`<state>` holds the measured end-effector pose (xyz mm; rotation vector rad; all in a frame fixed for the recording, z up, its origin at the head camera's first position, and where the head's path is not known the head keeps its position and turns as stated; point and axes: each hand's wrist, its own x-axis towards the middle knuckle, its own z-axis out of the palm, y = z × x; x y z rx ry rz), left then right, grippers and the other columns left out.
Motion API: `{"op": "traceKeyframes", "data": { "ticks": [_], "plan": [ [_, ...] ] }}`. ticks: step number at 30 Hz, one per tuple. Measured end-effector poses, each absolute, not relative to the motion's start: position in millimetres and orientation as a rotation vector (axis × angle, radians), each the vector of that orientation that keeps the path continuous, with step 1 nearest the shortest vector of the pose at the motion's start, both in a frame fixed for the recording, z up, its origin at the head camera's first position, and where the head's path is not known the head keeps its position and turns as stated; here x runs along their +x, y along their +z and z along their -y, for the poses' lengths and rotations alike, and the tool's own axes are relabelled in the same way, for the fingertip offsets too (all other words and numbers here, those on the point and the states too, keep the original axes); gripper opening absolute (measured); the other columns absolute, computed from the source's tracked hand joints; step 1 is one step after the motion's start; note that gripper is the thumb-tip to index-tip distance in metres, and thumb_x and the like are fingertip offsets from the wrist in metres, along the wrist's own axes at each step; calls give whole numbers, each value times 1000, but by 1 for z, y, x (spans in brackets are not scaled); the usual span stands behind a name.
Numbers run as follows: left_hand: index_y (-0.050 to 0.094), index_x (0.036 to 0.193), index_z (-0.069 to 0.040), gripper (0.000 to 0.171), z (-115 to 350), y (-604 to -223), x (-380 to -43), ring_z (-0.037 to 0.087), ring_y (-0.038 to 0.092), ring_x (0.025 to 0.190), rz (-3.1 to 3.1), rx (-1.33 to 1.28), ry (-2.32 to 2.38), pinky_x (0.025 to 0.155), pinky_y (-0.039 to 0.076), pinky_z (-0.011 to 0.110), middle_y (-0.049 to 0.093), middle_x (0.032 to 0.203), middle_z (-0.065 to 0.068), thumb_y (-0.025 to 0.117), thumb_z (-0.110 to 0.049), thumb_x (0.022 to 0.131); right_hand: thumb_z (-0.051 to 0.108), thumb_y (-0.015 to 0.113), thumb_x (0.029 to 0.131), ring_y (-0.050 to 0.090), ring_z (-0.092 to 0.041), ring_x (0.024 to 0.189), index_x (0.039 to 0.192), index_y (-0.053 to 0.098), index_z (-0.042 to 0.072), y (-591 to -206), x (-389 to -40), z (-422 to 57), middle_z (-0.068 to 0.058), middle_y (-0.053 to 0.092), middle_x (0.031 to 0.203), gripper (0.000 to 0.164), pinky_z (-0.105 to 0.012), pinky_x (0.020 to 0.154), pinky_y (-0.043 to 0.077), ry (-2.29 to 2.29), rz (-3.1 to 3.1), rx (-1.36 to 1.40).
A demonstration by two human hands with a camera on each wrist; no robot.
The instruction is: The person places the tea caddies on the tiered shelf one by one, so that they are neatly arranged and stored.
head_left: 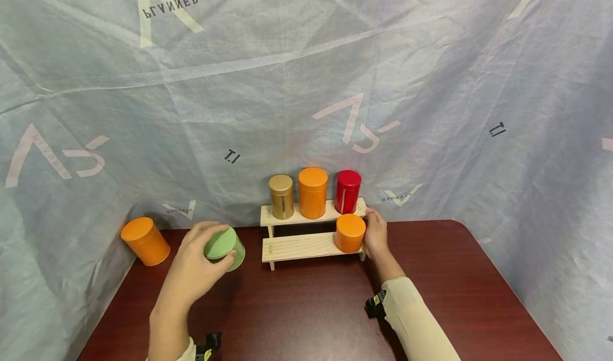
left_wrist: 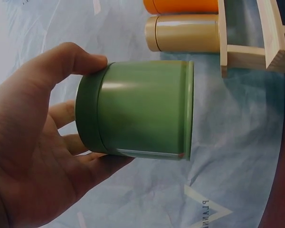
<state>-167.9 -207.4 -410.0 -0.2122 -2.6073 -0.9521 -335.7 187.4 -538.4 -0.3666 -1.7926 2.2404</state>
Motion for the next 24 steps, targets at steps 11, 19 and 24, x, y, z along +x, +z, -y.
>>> {"op": "traceKeyframes", "data": {
  "ticks": [11, 19, 24],
  "plan": [
    [69, 135, -19, 51, 189, -415, -177, 30, 56, 119, 2636, -274, -988, 86, 53, 42, 59, 143, 5, 85, -26, 87, 22, 44, 113, 51, -11, 111, 137, 56, -6, -539, -337, -188, -10, 56, 127, 40, -15, 94, 47, 2221, 1834, -389],
    [71, 133, -20, 50, 172, -422, -184, 25, 59, 115, 2611, -367, -1033, 84, 54, 36, 61, 139, 2, 88, -27, 87, 22, 43, 112, 48, -17, 122, 141, 54, -7, -539, -338, -188, -18, 51, 141, 42, -23, 105, 43, 2221, 1844, -393],
    [70, 134, -21, 51, 163, -426, -187, 22, 60, 116, 2600, -402, -1033, 87, 55, 36, 61, 138, 0, 88, -31, 87, 23, 42, 113, 47, -19, 126, 143, 53, -7, -539, -338, -188, -19, 50, 145, 44, -26, 108, 42, 2219, 1853, -391]
  ]
}}
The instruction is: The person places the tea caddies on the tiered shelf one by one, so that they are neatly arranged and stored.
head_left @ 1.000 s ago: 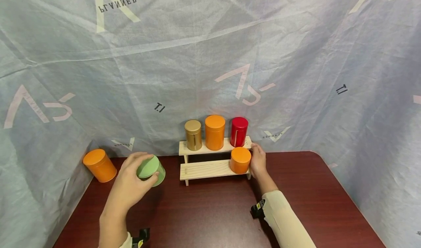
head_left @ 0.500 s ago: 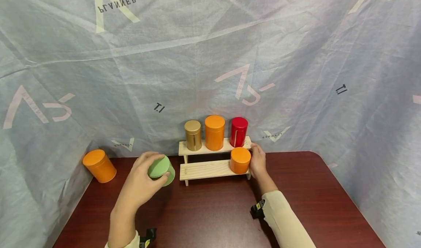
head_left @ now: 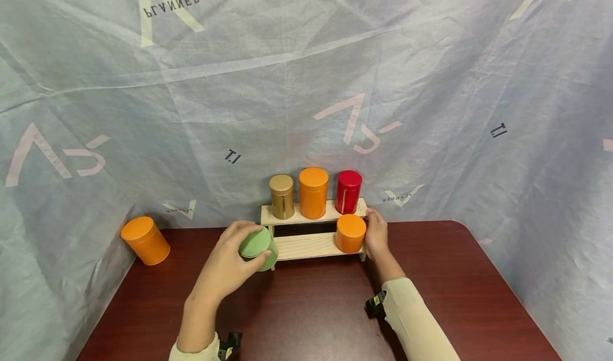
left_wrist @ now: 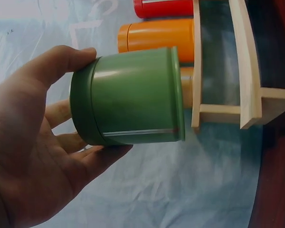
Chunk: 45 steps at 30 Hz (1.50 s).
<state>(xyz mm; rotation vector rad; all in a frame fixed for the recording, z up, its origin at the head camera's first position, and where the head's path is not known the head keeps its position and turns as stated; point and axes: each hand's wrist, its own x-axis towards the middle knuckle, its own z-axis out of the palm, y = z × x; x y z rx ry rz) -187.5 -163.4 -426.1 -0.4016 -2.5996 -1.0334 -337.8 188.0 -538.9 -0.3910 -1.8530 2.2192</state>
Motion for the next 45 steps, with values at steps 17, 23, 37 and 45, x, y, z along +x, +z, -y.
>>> {"op": "traceKeyframes", "data": {
  "ticks": [17, 23, 37, 45],
  "plan": [
    [70, 123, -20, 45, 140, -430, -194, 17, 60, 115, 2596, -491, -1059, 85, 56, 34, 61, 136, -4, 90, -33, 85, 17, 43, 112, 53, -7, 101, 140, 55, -8, -522, -326, -188, -7, 56, 119, 39, -12, 85, 50, 2252, 1867, -373],
    [70, 121, -18, 44, 131, -432, -199, 17, 59, 114, 2579, -539, -1057, 85, 56, 33, 62, 132, -3, 91, -30, 84, 21, 42, 113, 54, -6, 102, 142, 55, -5, -539, -336, -190, -6, 56, 120, 41, -11, 87, 50, 2230, 1852, -381],
    [70, 120, -17, 41, 110, -440, -207, 21, 59, 117, 2598, -596, -1095, 89, 58, 36, 62, 136, 0, 89, -27, 85, 23, 40, 113, 50, -15, 118, 144, 53, -7, -538, -335, -188, -16, 52, 138, 45, -14, 95, 45, 2201, 1883, -380],
    [69, 124, -19, 42, 99, -447, -214, 22, 59, 119, 2626, -610, -1110, 93, 58, 39, 60, 139, -1, 88, -29, 88, 23, 41, 113, 51, -12, 115, 143, 54, -7, -539, -336, -188, -17, 53, 137, 44, -12, 93, 46, 2184, 1885, -372]
  ]
}}
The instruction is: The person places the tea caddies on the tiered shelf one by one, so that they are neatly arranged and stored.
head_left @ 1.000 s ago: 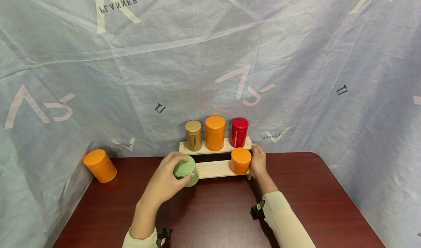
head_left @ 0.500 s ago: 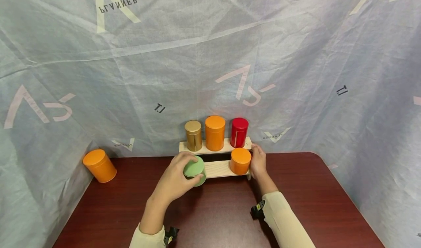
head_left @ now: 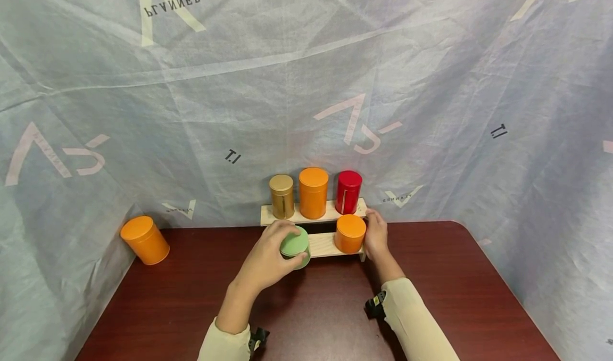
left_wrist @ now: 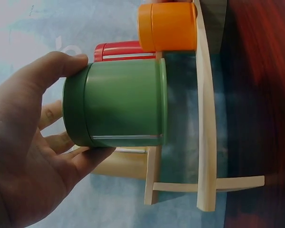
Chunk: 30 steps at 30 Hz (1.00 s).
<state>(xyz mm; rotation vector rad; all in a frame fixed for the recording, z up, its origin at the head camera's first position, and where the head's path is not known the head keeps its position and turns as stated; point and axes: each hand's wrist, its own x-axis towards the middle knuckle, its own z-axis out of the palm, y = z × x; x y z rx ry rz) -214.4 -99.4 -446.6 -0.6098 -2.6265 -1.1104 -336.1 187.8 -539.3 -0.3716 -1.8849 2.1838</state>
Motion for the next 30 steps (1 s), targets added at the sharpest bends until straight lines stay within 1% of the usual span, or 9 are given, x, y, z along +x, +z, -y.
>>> {"op": "traceKeyframes", "data": {
  "ticks": [6, 12, 15, 17, 20, 22, 24, 27, 30],
  "plan": [
    [70, 122, -20, 41, 93, -450, -221, 20, 58, 119, 2626, -635, -1128, 94, 58, 38, 61, 135, -5, 89, -30, 87, 22, 40, 113, 50, -16, 119, 143, 53, -7, -539, -336, -188, -17, 52, 139, 44, -14, 96, 45, 2187, 1886, -371],
    [70, 124, -20, 44, 85, -454, -225, 20, 60, 117, 2632, -632, -1132, 92, 59, 39, 62, 135, -5, 89, -33, 87, 22, 39, 113, 47, -22, 128, 145, 50, -8, -539, -335, -188, -19, 50, 144, 45, -25, 107, 43, 2194, 1885, -367],
    [70, 126, -19, 45, 81, -456, -227, 20, 60, 117, 2640, -630, -1157, 93, 59, 41, 62, 136, -4, 89, -34, 88, 22, 39, 113, 48, -23, 128, 145, 51, -9, -539, -335, -187, -20, 50, 144, 46, -28, 109, 43, 2187, 1883, -363],
    [69, 126, -19, 45, 78, -458, -228, 20, 60, 118, 2648, -633, -1156, 94, 59, 41, 62, 136, -2, 89, -34, 88, 22, 39, 113, 49, -22, 126, 144, 51, -9, -540, -335, -188, -20, 51, 142, 45, -26, 107, 44, 2185, 1876, -362],
    [69, 127, -17, 46, 73, -462, -229, 22, 60, 121, 2661, -642, -1142, 96, 59, 42, 61, 139, 0, 88, -35, 89, 23, 40, 113, 50, -19, 121, 143, 53, -8, -540, -334, -187, -18, 53, 139, 45, -19, 100, 46, 2183, 1869, -362],
    [69, 127, -16, 46, 70, -465, -230, 25, 60, 124, 2665, -642, -1136, 96, 60, 43, 61, 142, 4, 87, -35, 89, 22, 41, 113, 52, -13, 115, 142, 54, -8, -540, -334, -187, -13, 56, 132, 44, -15, 95, 47, 2195, 1856, -359],
    [69, 127, -16, 47, 67, -467, -232, 28, 59, 126, 2669, -637, -1141, 96, 60, 45, 60, 145, 7, 87, -35, 89, 23, 43, 112, 53, -12, 112, 139, 56, -8, -541, -334, -187, -9, 58, 125, 43, -14, 92, 49, 2198, 1834, -338],
    [68, 128, -16, 46, 63, -469, -234, 30, 58, 128, 2674, -633, -1139, 95, 59, 45, 59, 146, 8, 87, -35, 90, 26, 49, 110, 55, -13, 109, 133, 61, -6, -547, -335, -189, -6, 60, 119, 41, -18, 93, 51, 2222, 1758, -256],
    [68, 128, -16, 46, 60, -471, -235, 30, 58, 127, 2675, -629, -1122, 95, 59, 44, 59, 144, 6, 86, -36, 90, 31, 55, 108, 55, -19, 114, 129, 64, -4, -553, -337, -191, -11, 61, 123, 42, -29, 101, 52, 2228, 1711, -197]
  ]
}}
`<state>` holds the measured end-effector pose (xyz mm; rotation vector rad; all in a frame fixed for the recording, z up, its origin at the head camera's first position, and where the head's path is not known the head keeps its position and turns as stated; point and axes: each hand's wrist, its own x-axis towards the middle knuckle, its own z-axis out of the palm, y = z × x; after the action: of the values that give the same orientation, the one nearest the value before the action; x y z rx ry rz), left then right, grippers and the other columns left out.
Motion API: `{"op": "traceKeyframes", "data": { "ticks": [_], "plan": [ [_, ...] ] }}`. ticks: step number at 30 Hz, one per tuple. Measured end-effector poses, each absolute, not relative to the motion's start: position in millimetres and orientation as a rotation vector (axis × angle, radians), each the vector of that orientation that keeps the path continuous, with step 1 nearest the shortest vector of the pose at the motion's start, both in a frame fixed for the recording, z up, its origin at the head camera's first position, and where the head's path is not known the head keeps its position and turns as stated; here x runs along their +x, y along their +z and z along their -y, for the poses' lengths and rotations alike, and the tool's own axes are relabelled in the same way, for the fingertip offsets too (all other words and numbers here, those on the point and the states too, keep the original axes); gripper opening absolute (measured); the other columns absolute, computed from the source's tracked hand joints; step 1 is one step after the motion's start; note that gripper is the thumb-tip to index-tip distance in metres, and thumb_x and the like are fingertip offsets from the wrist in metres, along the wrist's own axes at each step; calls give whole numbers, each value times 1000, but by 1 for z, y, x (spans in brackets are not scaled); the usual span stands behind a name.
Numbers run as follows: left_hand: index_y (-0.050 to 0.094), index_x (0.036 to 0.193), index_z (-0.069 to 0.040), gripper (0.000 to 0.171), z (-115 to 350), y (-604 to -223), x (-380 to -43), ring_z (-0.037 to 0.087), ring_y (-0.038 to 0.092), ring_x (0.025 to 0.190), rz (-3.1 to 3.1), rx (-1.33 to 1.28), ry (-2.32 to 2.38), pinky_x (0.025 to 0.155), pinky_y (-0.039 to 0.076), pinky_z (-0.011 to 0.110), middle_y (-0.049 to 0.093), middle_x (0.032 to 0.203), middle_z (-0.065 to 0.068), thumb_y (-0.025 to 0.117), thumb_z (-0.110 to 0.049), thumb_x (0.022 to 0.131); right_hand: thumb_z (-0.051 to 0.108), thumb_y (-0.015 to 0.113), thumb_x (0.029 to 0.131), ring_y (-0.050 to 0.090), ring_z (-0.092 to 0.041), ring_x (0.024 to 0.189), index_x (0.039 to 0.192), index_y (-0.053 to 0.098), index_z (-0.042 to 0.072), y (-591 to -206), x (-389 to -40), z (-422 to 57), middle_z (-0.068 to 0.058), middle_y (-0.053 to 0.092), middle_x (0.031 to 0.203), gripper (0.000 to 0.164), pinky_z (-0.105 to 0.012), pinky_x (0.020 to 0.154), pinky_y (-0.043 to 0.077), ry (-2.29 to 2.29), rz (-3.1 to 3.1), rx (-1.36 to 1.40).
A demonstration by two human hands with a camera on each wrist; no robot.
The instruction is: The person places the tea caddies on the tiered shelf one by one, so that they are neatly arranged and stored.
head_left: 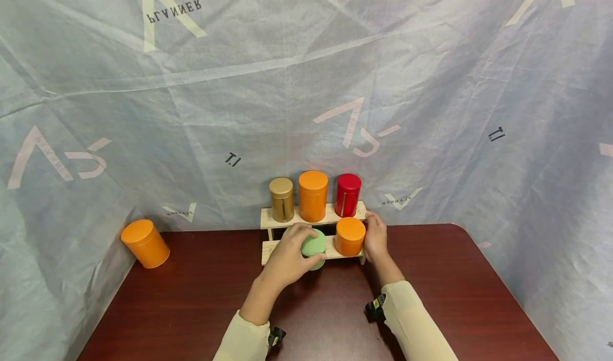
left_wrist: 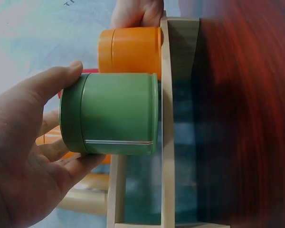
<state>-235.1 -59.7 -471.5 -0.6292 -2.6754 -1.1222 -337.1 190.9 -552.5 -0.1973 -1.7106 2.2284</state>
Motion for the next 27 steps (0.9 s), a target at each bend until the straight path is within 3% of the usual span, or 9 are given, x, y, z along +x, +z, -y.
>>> {"op": "traceKeyframes", "data": {
  "ticks": [4, 7, 14, 18, 27],
  "plan": [
    [68, 127, -16, 46, 56, -475, -236, 29, 58, 125, 2674, -617, -1111, 96, 59, 44, 59, 142, 6, 86, -36, 90, 29, 50, 109, 51, -25, 123, 137, 59, -8, -547, -335, -189, -20, 56, 135, 46, -42, 115, 46, 2206, 1779, -251],
    [68, 126, -17, 45, 53, -478, -237, 28, 59, 125, 2676, -597, -1095, 96, 59, 44, 60, 142, 5, 86, -37, 90, 24, 43, 111, 49, -25, 128, 143, 54, -9, -540, -333, -186, -21, 52, 142, 47, -39, 116, 44, 2192, 1841, -316],
    [69, 130, -15, 47, 47, -481, -239, 29, 61, 124, 2673, -553, -1024, 99, 59, 46, 61, 143, 8, 85, -37, 91, 18, 43, 112, 51, -11, 114, 139, 55, -11, -533, -331, -184, -9, 59, 127, 41, -12, 92, 47, 2218, 1795, -349],
    [67, 132, -15, 49, 46, -480, -237, 31, 62, 127, 2688, -539, -1004, 101, 59, 48, 58, 149, 12, 83, -39, 93, 18, 43, 112, 52, -6, 108, 137, 57, -10, -533, -330, -184, -3, 60, 119, 40, -10, 89, 48, 2217, 1799, -344],
    [66, 142, -11, 61, 47, -476, -233, 34, 60, 133, 2734, -541, -953, 104, 58, 50, 47, 159, 13, 89, -28, 88, 20, 43, 112, 52, -11, 113, 138, 57, -9, -536, -333, -184, -7, 60, 125, 41, -10, 89, 48, 2210, 1803, -351]
  ]
}}
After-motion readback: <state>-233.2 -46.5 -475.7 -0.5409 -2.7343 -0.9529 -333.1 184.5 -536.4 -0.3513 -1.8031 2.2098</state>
